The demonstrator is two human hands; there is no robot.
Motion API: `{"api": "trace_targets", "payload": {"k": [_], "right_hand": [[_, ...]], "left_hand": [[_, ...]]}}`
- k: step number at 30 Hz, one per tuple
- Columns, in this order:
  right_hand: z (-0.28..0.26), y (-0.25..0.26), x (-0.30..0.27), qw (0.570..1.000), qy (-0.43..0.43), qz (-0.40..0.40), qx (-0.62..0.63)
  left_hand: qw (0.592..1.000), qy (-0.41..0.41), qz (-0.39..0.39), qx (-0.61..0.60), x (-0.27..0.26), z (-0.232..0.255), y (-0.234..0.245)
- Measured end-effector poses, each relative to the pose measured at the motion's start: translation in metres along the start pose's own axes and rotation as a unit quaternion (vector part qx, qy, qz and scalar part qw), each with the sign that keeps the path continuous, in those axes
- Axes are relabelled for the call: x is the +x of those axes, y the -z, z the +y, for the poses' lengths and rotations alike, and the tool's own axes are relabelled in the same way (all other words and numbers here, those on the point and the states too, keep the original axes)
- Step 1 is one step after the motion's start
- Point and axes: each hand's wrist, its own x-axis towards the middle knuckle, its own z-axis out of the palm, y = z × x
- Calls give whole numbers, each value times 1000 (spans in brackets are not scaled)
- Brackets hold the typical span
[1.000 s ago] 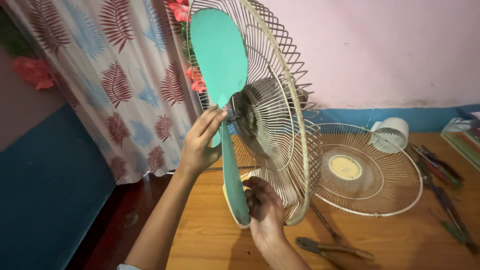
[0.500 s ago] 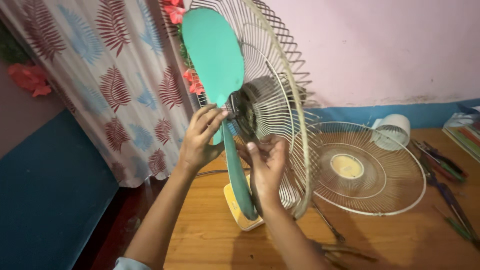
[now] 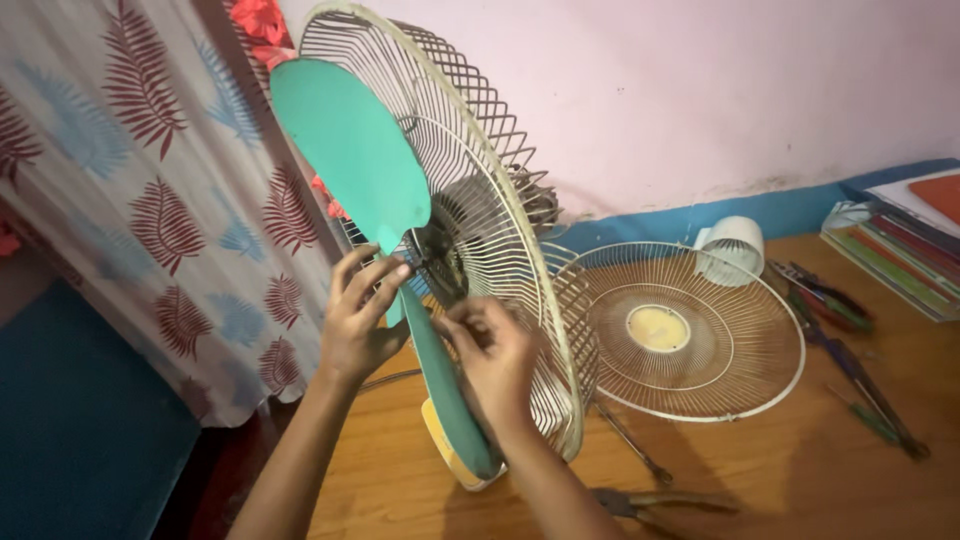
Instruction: The person reassembles a disassembled electric fan on a wooden table. They attach the fan blades to the motor shaft, secure them with a nut, and then fit the front wire cage over the blades, aligning and fastening it in place.
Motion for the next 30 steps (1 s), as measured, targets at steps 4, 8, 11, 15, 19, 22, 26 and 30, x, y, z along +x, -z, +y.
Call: {"api": "trace_targets", "payload": {"k": [4,8,11,15,19,22,26,30], "right_hand": [[-20,-6,11,998,-44,-23,44],[-64,11,-12,998,-54,-37,-9],[-102,33,-47,983,110,-67,-128],[-124,35,-53,961,210,-73,-162],[-114,30,-20,965,176,-68,-183],[-83,11,-4,994,19,-81,-70],[-34,-6,17,973,-198,-49,112],[-19,-28,26,988,-153,-17,2]], "left_hand": [[1000,3,-2,-15,0,-4,0],[999,12,-23,-20,-2,-5,0],[1000,1,-19,-9,-2,-6,-1],[1000,-8,-26,-2,-2,-6,-3],[998,-57,-25,25,6,-7,1],[997,-76,-29,9,7,-7,3],[995,-93,-23,18,6,-11,-1],[993,-106,-26,33,3,-17,-2]]}}
